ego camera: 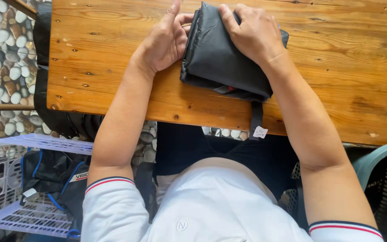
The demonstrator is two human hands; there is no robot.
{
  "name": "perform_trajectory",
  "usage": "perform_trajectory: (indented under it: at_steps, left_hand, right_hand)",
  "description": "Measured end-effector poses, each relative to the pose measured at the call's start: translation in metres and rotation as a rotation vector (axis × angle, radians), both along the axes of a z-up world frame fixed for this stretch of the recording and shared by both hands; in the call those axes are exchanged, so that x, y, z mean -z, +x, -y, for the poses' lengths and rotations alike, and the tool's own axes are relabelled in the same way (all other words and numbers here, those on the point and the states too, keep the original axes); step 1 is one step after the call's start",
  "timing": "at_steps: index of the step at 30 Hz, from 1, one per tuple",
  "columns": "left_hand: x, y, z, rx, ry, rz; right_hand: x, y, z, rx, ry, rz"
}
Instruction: The person folds a black plastic bag on a wooden table, then places it into a small black pouch with a blue zipper. They zip the pouch closed and place it into a green plastic basket. Finally, they pick up a larger black bag from the floor and place it on the table.
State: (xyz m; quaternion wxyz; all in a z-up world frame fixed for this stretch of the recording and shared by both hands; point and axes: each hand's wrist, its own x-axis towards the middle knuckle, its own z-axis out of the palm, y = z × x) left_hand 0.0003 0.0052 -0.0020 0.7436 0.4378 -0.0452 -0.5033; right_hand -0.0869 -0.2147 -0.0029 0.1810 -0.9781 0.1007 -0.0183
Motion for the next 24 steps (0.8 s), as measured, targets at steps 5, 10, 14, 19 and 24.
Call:
perform_trajectory:
  at_steps: [5,10,14,19,24]
  left_hand:
    - [-0.004,-0.004,0.002,-0.004,-0.005,0.050]
    - [0.000,-0.009,0.001,-0.026,-0.028,0.181]
    - [0.014,-0.004,0.004,-0.030,-0.043,0.195]
    - [-0.014,-0.016,0.020,-0.513,0.494,1.541]
    - [-0.037,-0.066,0.094,-0.085,0.473,1.612]
  right_hand:
    - [0.007,-0.001,0.002,0.005,-0.017,0.059]
    - [-0.021,-0.010,0.018,-0.047,0.213,0.099]
    - [0.004,-0.030,0.106,0.080,0.159,0.133]
    - [0.039,-0.078,0.247,0.455,-0.022,0.174]
    - [0.061,-0.098,0.292,0.667,-0.084,0.206]
